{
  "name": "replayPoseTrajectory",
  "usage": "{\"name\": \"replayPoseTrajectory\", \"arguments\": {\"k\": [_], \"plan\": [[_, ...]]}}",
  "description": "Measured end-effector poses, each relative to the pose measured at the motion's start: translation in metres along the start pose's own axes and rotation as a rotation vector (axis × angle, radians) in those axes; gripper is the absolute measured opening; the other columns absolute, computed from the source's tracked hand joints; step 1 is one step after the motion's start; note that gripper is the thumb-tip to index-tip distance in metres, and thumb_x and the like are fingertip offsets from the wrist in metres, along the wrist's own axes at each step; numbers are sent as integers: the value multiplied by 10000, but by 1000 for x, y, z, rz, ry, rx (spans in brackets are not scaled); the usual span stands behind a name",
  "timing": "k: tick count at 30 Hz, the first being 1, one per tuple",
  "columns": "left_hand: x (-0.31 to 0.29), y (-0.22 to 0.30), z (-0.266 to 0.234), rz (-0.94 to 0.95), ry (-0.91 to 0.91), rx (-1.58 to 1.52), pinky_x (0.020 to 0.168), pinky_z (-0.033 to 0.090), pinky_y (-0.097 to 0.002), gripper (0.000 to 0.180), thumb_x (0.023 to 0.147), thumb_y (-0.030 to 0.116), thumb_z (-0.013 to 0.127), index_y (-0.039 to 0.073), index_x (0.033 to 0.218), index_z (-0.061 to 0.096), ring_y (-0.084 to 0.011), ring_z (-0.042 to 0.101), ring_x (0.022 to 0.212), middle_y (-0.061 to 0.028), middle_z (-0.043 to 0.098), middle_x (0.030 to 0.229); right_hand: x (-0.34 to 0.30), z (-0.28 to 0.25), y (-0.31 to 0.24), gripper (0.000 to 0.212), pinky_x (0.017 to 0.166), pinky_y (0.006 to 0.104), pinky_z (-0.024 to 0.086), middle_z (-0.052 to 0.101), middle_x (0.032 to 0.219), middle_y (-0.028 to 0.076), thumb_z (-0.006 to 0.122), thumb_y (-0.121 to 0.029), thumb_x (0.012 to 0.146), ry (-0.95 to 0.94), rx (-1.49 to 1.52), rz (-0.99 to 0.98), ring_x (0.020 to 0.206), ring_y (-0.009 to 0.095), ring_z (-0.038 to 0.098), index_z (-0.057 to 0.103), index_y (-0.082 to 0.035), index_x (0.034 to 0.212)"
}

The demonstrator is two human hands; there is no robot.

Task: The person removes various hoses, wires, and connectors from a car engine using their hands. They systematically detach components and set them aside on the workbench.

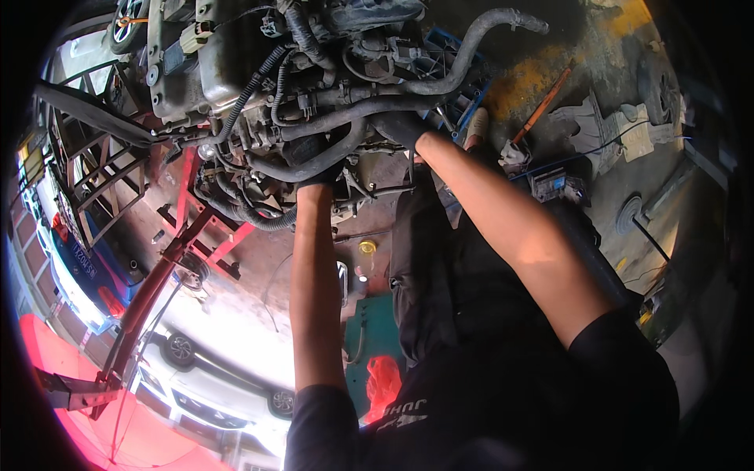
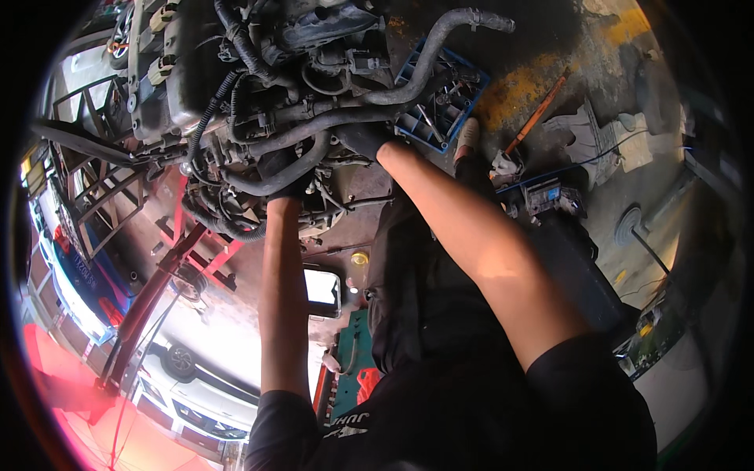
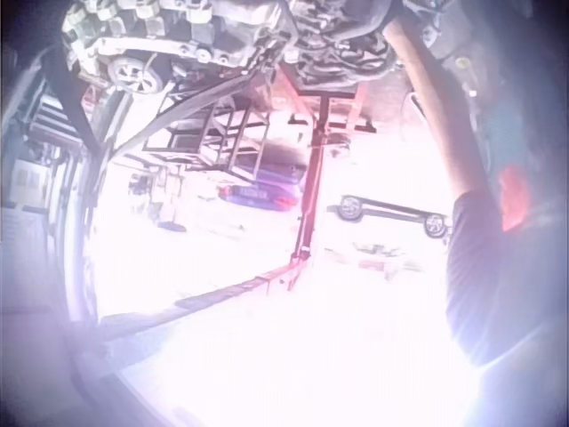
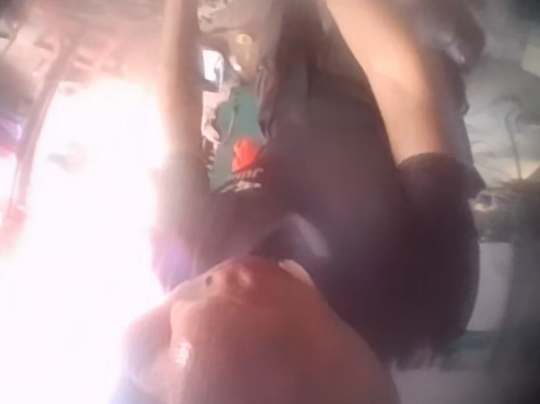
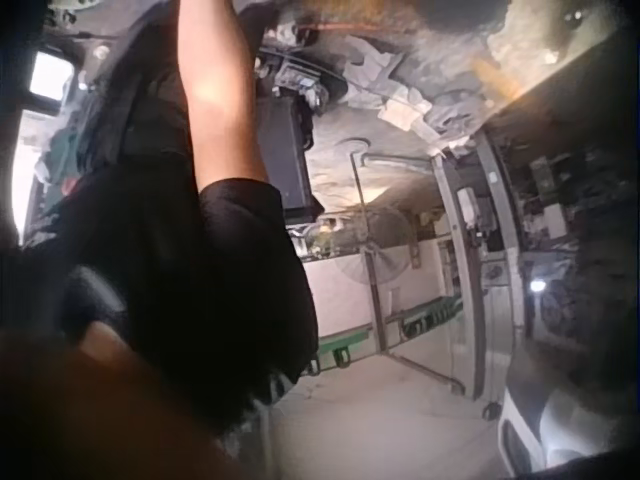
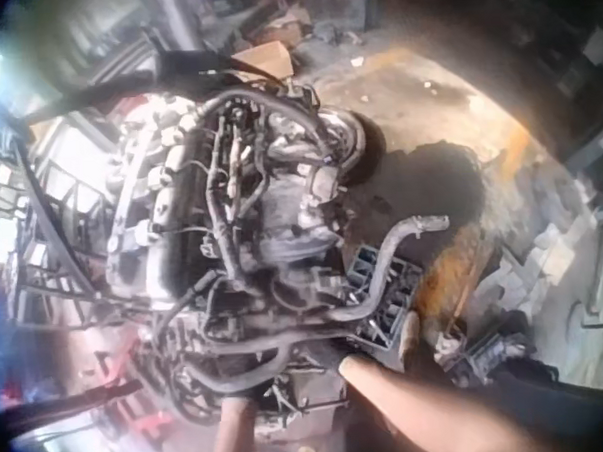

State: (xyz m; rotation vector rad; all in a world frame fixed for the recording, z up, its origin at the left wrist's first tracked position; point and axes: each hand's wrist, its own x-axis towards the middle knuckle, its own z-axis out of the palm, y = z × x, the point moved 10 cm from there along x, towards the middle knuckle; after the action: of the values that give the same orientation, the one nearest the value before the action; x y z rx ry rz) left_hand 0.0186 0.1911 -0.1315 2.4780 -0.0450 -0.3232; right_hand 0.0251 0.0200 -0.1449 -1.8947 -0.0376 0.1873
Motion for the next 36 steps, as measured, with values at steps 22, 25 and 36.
{"name": "replayPoseTrajectory", "arguments": {"k": [22, 25, 36], "plan": [[-30, -17, -61, -32, -38, 484, 759, 495, -472, 305, 864, 271, 548, 153, 1136, 620, -384, 620, 905, -157, 647, 1045, 6, -2, 11, 209, 885, 416, 472, 644, 1051, 139, 564, -228, 916, 52, -531, -121, 985, 306, 611, 632, -103, 1069], [-28, -28, -55, -4, 35, 553, 759, 496, -471, 250, 862, 280, 559, 134, 1048, 640, -374, 625, 899, -148, 648, 1042, 3, 5, 38, 233, 908, 421, 466, 621, 1125, 171, 574, -170, 894, -41, -226, 79, 1073, 305, 583, 627, -67, 1096], [-30, -36, -56, -204, 29, 444, 721, 531, -471, 301, 848, 386, 547, 199, 1059, 652, -344, 665, 895, -129, 680, 1006, 48, -4, -120, 302, 834, 332, 518, 688, 1010, 119, 538, -256, 930, -388, -230, -143, 955, 205, 648, 674, -37, 1088]]}}
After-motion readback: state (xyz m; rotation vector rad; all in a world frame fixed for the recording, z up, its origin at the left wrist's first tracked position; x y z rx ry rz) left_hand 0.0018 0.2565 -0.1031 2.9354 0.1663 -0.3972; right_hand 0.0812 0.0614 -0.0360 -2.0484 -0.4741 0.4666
